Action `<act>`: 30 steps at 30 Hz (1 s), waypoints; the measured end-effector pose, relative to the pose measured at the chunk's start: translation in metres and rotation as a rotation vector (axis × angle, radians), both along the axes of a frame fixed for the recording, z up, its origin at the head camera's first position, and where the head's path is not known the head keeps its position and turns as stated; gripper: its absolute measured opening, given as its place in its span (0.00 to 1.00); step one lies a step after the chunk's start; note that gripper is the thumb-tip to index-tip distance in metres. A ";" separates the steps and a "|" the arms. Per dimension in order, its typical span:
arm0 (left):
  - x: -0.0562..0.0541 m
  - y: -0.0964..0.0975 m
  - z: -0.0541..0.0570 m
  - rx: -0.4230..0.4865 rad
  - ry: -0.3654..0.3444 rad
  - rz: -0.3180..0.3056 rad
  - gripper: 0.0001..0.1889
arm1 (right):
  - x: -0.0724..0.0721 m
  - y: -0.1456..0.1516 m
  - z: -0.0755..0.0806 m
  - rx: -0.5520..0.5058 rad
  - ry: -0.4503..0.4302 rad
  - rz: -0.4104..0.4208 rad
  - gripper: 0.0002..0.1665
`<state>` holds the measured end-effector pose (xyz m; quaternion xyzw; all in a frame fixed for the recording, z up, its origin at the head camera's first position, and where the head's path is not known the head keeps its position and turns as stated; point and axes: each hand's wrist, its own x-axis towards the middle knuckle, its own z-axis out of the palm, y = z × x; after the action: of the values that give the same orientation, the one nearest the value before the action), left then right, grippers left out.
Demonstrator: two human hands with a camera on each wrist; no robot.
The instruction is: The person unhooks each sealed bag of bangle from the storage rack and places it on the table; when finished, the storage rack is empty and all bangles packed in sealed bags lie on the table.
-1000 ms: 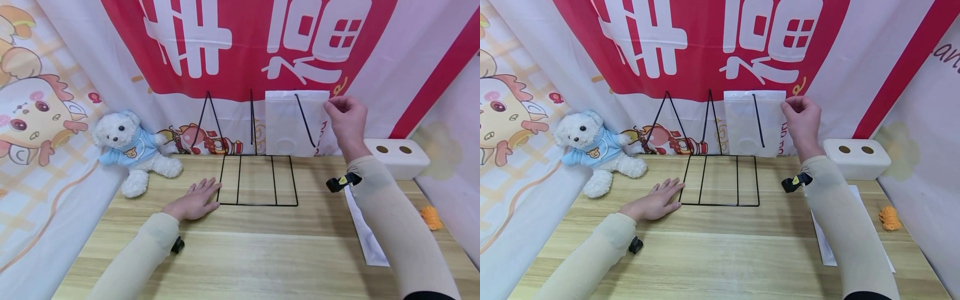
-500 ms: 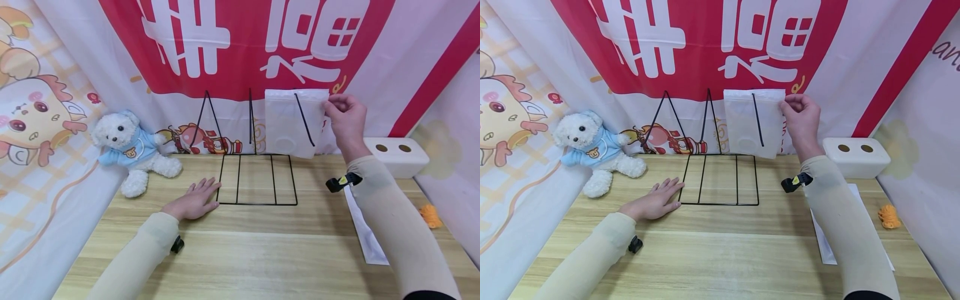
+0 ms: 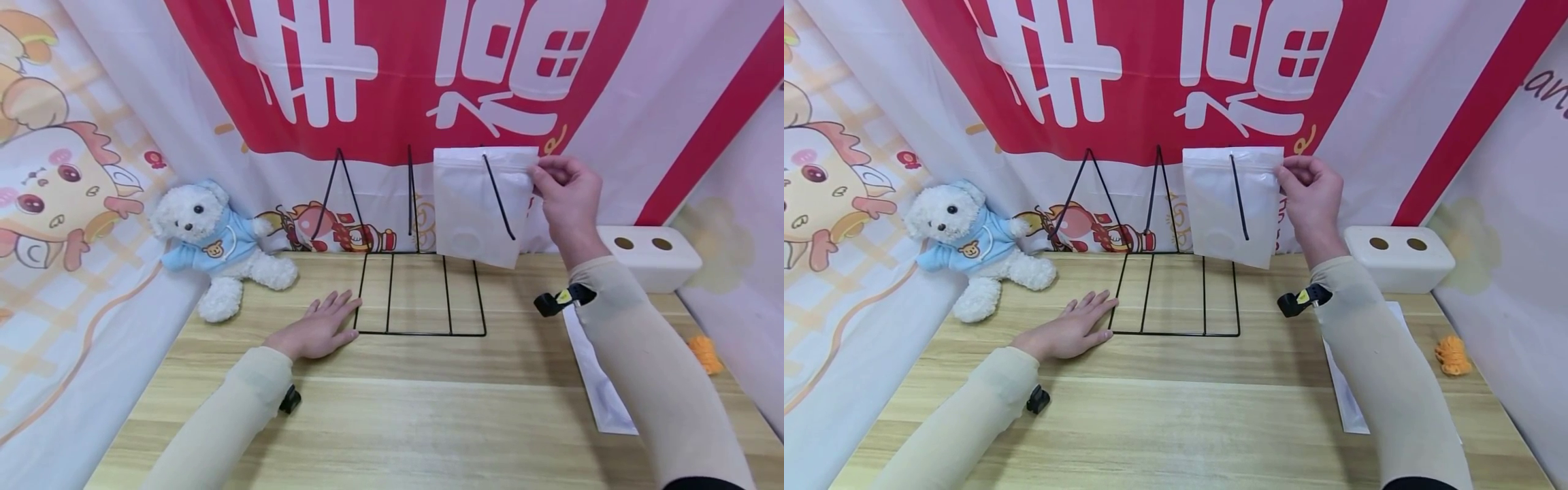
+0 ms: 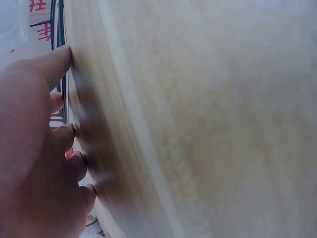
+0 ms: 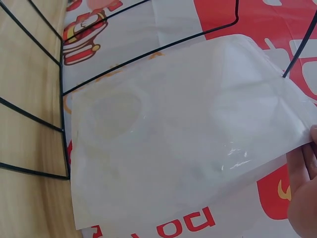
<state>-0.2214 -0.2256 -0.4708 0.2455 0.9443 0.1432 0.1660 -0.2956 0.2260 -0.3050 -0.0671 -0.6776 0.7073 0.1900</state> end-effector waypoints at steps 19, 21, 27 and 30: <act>0.001 0.000 0.001 -0.009 -0.004 0.004 0.38 | 0.021 0.006 -0.004 -0.050 0.010 0.041 0.32; 0.001 0.000 0.001 -0.009 -0.001 0.003 0.38 | 0.024 0.007 -0.004 -0.042 0.007 0.041 0.33; 0.001 0.000 0.000 -0.008 0.001 0.005 0.38 | 0.032 0.009 -0.005 -0.010 -0.006 0.039 0.35; 0.001 0.001 0.001 -0.007 -0.004 0.006 0.38 | 0.037 0.011 -0.005 -0.020 0.007 0.044 0.36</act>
<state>-0.2204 -0.2250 -0.4696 0.2420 0.9451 0.1408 0.1682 -0.2582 0.2375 -0.3105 -0.0516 -0.6711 0.7183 0.1759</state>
